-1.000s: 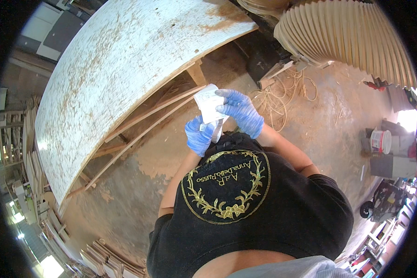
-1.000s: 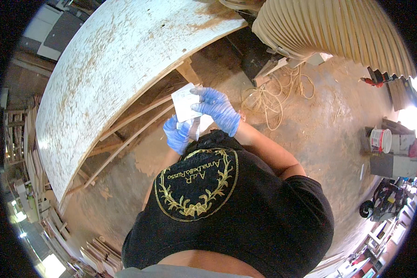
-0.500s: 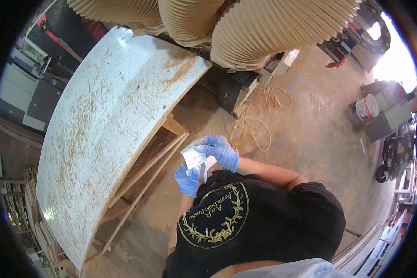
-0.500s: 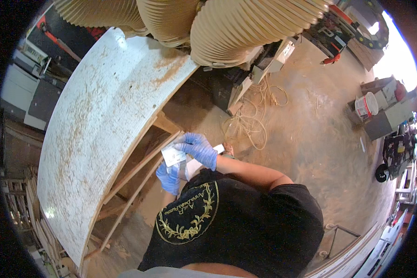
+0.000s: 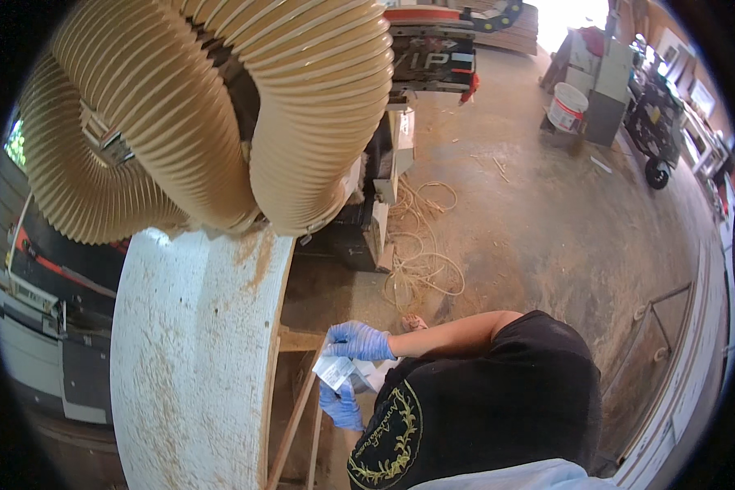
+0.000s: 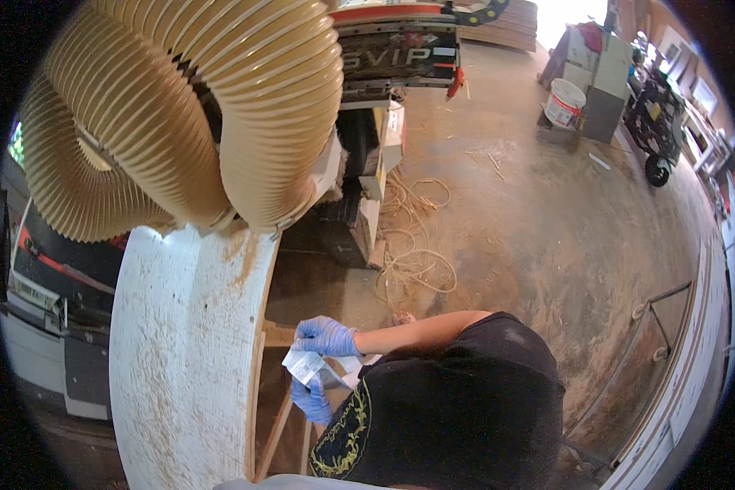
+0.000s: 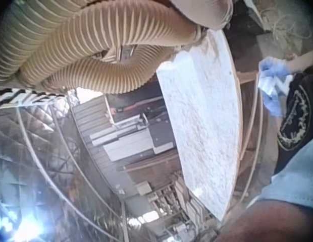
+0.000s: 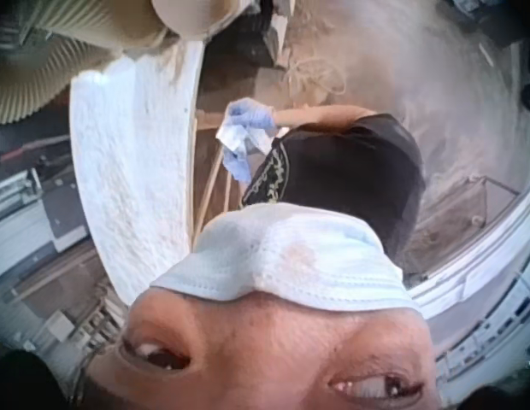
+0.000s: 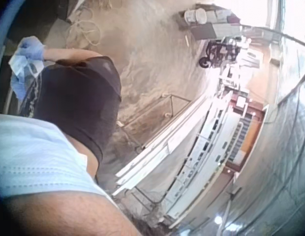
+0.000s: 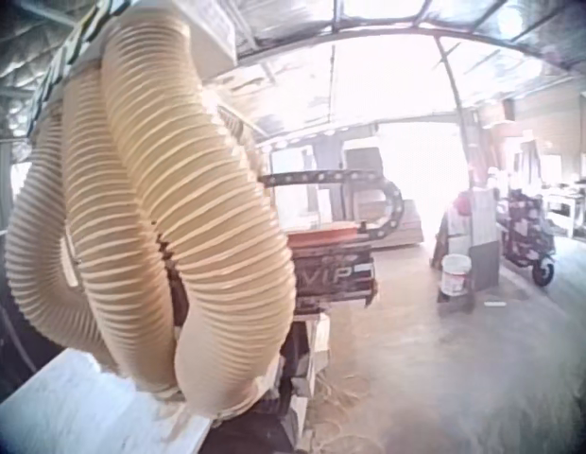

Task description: The person applies small white stickers to a large dark board placed on a workbench. They repeatedly tear off stickers from a roll and place them along pre-marked lines on the board surface.

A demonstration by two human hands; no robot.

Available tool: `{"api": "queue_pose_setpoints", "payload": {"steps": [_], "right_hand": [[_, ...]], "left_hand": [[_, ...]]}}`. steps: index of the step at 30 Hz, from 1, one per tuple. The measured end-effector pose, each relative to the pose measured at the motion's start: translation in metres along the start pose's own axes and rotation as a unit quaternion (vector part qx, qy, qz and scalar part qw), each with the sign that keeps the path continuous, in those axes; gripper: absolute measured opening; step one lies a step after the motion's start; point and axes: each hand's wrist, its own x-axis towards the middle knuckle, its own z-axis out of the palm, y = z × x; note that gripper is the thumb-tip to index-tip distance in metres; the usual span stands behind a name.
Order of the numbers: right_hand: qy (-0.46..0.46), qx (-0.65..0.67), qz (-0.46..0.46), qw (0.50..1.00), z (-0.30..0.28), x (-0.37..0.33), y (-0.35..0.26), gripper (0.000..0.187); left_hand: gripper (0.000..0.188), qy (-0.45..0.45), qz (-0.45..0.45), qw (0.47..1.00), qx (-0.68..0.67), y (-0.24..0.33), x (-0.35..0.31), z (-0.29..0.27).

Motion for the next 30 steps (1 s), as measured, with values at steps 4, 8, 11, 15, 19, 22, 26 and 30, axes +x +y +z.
{"api": "queue_pose_setpoints", "payload": {"steps": [4,8,11,15,19,22,26,30], "right_hand": [[0.028,-0.010,0.014,0.999,-0.004,-0.003,-0.002,0.027],[0.057,0.119,0.102,0.986,-0.005,-0.001,-0.007,0.028],[0.122,0.199,0.127,0.964,-0.003,0.003,-0.011,0.026],[0.162,0.297,0.140,0.931,-0.012,0.009,-0.012,0.028],[0.157,0.313,0.131,0.927,-0.011,0.013,-0.015,0.026],[0.148,0.309,0.123,0.931,-0.009,0.013,-0.012,0.024],[0.157,0.312,0.128,0.928,-0.012,0.010,-0.010,0.023],[0.156,0.303,0.133,0.931,-0.010,0.009,0.017,0.024]], "left_hand": [[0.051,0.004,-0.021,1.000,-0.011,0.001,0.002,0.003],[0.050,-0.019,-0.026,0.999,-0.042,-0.020,-0.002,0.001],[0.049,-0.029,-0.093,0.992,-0.081,-0.020,-0.005,0.003],[0.047,-0.025,-0.067,0.992,-0.105,0.007,-0.003,0.005],[0.047,-0.014,-0.057,0.995,-0.079,0.004,-0.006,-0.004],[0.044,0.011,-0.098,0.985,-0.141,-0.008,-0.011,-0.003],[0.038,0.036,-0.032,0.997,-0.058,0.024,-0.003,0.002],[0.032,0.036,-0.007,0.999,-0.011,0.006,-0.008,0.000]]}}
